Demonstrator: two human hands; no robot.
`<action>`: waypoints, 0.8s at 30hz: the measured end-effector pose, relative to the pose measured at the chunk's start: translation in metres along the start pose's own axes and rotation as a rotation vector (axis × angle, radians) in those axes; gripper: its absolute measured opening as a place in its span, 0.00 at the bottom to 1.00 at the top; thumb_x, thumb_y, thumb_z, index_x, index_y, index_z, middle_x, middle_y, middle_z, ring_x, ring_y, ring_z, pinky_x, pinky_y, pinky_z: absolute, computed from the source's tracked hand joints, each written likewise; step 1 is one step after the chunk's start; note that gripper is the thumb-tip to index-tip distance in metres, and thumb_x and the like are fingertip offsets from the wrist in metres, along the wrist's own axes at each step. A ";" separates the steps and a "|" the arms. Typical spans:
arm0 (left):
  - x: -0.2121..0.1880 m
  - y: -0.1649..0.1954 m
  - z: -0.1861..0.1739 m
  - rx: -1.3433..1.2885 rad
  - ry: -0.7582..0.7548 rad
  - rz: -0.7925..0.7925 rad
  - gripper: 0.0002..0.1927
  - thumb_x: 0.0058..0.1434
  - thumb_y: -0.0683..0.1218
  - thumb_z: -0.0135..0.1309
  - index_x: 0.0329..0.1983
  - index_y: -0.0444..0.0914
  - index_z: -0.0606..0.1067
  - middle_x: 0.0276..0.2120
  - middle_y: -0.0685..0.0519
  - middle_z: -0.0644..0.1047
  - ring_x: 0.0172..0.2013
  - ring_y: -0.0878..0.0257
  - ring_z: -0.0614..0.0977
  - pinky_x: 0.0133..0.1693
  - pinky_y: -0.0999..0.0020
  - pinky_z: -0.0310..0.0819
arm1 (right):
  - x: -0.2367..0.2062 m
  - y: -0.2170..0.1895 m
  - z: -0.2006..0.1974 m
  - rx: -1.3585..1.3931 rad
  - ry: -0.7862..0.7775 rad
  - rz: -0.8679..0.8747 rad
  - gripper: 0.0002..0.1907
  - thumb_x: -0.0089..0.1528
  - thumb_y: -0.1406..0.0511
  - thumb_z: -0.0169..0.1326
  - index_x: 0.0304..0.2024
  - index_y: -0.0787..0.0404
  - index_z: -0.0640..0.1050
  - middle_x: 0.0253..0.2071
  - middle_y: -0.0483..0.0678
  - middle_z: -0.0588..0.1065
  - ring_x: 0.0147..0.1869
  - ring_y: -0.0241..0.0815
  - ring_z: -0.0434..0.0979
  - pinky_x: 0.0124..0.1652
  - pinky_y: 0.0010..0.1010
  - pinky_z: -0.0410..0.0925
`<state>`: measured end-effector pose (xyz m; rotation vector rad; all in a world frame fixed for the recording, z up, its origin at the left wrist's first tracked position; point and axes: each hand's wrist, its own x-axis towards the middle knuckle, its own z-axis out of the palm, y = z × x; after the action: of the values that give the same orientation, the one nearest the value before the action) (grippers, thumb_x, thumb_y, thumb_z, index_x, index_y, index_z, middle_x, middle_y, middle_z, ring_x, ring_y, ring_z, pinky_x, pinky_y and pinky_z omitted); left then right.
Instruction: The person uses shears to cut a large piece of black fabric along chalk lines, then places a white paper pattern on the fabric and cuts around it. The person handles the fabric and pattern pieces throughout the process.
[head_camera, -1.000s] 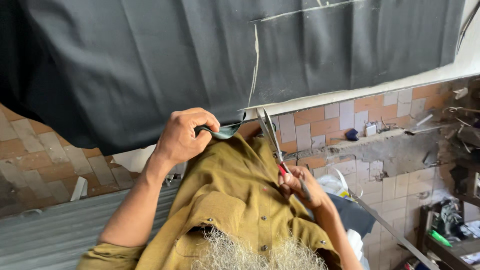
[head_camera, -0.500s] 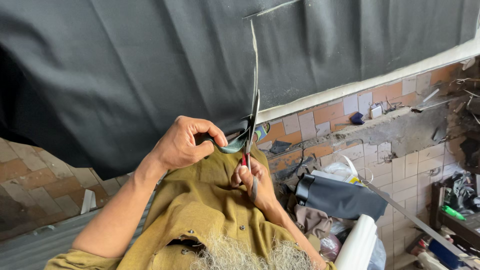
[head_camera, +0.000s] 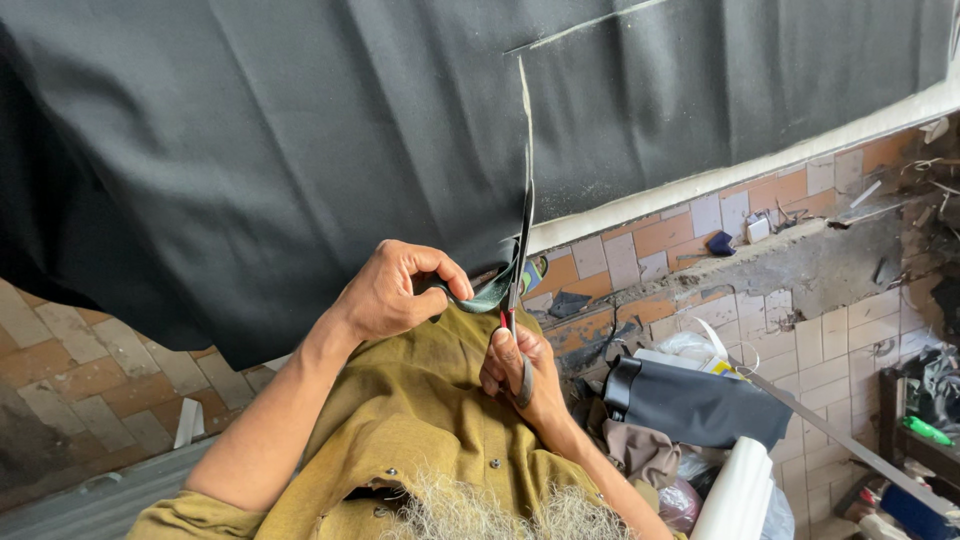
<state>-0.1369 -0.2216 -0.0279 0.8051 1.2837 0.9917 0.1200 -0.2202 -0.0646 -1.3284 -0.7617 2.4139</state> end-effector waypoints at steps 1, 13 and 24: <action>0.000 -0.001 0.000 0.004 -0.001 0.013 0.11 0.52 0.32 0.49 0.32 0.32 0.82 0.33 0.50 0.85 0.36 0.68 0.84 0.41 0.75 0.78 | -0.001 0.000 0.000 -0.039 0.023 -0.001 0.21 0.67 0.52 0.55 0.30 0.59 0.68 0.20 0.41 0.64 0.21 0.35 0.66 0.24 0.28 0.63; -0.001 -0.007 -0.001 -0.170 -0.062 0.012 0.12 0.51 0.30 0.47 0.32 0.30 0.80 0.36 0.47 0.83 0.40 0.65 0.84 0.45 0.73 0.78 | 0.025 -0.042 -0.004 -0.113 -0.011 -0.073 0.24 0.65 0.47 0.56 0.31 0.60 0.72 0.22 0.43 0.68 0.26 0.36 0.70 0.29 0.27 0.66; 0.002 -0.014 -0.002 -0.233 -0.081 0.000 0.12 0.53 0.28 0.48 0.34 0.30 0.80 0.38 0.47 0.83 0.41 0.65 0.84 0.45 0.74 0.78 | 0.023 -0.064 -0.004 -0.075 0.048 0.037 0.22 0.63 0.53 0.61 0.24 0.57 0.68 0.16 0.37 0.60 0.17 0.30 0.56 0.18 0.26 0.53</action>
<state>-0.1365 -0.2256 -0.0416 0.6581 1.0760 1.0761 0.1107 -0.1552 -0.0462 -1.4354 -0.8295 2.3947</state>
